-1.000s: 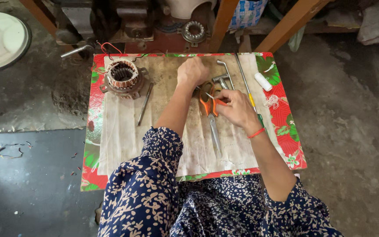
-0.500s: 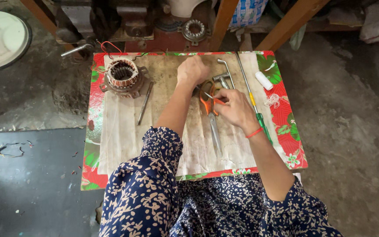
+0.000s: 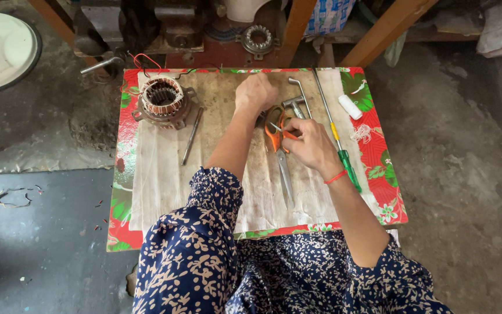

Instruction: The person uses scissors to trim copper windings on a motor stator, then uses a hammer to tap the stator core. The person continues trimming and tapping the stator repeatedly.

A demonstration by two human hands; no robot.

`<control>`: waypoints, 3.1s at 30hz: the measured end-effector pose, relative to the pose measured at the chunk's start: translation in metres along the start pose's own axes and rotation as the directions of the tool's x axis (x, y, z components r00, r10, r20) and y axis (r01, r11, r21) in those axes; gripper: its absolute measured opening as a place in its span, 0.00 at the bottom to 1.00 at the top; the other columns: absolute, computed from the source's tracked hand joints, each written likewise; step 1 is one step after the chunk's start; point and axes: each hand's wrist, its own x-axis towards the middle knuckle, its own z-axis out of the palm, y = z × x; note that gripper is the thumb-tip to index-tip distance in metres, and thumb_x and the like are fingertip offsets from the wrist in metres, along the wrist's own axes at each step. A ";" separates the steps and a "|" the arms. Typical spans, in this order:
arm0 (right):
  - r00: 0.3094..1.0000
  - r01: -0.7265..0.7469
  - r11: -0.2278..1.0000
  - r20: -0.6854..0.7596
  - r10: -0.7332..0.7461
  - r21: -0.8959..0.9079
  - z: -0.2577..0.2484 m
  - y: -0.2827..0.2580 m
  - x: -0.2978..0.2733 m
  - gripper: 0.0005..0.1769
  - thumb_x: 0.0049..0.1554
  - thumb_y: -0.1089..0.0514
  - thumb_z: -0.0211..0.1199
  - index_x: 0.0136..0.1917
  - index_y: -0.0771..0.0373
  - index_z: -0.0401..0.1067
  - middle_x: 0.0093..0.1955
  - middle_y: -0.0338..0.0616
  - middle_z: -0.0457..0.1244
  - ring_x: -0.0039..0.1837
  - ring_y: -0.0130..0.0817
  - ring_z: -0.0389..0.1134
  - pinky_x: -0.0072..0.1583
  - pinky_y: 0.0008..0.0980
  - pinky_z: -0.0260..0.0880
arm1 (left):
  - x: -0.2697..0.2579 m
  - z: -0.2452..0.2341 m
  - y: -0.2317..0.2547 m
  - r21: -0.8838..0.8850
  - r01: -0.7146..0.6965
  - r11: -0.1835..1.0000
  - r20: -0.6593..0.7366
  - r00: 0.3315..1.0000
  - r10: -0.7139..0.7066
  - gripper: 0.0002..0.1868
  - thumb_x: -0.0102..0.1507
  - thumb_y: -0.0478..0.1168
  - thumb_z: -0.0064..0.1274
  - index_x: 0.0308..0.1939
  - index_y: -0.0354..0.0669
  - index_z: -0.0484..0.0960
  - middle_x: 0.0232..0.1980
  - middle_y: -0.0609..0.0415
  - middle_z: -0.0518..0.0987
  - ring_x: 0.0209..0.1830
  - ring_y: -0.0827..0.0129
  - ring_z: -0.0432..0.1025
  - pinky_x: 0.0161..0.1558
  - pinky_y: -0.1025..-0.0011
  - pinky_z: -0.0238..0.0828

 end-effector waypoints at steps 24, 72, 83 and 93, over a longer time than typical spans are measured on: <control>0.994 -0.023 0.999 0.106 0.027 -0.043 -0.009 -0.016 0.039 0.10 0.46 0.58 0.65 0.37 0.69 0.78 0.28 0.52 0.67 0.29 0.36 0.70 0.34 0.36 0.69 | 0.001 0.007 -0.003 0.036 -0.067 0.997 -0.015 0.998 0.067 0.24 0.59 0.48 0.47 0.51 0.35 0.82 0.53 0.35 0.81 0.56 0.44 0.76 0.57 0.55 0.72; 0.988 0.139 0.987 -0.055 -0.144 -0.080 0.015 0.019 -0.027 0.19 0.46 0.54 0.67 0.50 0.63 0.77 0.41 0.56 0.69 0.46 0.52 0.72 0.49 0.43 0.69 | -0.044 -0.009 -0.006 0.054 0.001 0.999 -0.233 0.972 0.011 0.21 0.66 0.52 0.47 0.39 0.37 0.85 0.44 0.33 0.83 0.46 0.43 0.79 0.52 0.53 0.76; 0.970 0.243 0.960 -0.015 -0.243 0.141 0.033 0.026 -0.035 0.16 0.49 0.58 0.66 0.50 0.67 0.76 0.44 0.48 0.71 0.48 0.36 0.74 0.51 0.35 0.74 | -0.048 -0.017 -0.025 0.107 0.010 0.994 -0.073 0.997 -0.003 0.25 0.59 0.53 0.52 0.48 0.35 0.83 0.51 0.33 0.81 0.55 0.44 0.76 0.58 0.55 0.71; 0.986 0.160 0.974 -0.067 -0.151 0.158 0.032 0.038 -0.022 0.15 0.49 0.59 0.66 0.50 0.66 0.77 0.40 0.47 0.69 0.42 0.33 0.71 0.47 0.33 0.73 | -0.014 0.012 -0.039 0.005 -0.171 0.985 -0.010 0.985 0.171 0.26 0.62 0.56 0.50 0.47 0.36 0.81 0.53 0.32 0.81 0.58 0.42 0.74 0.61 0.53 0.68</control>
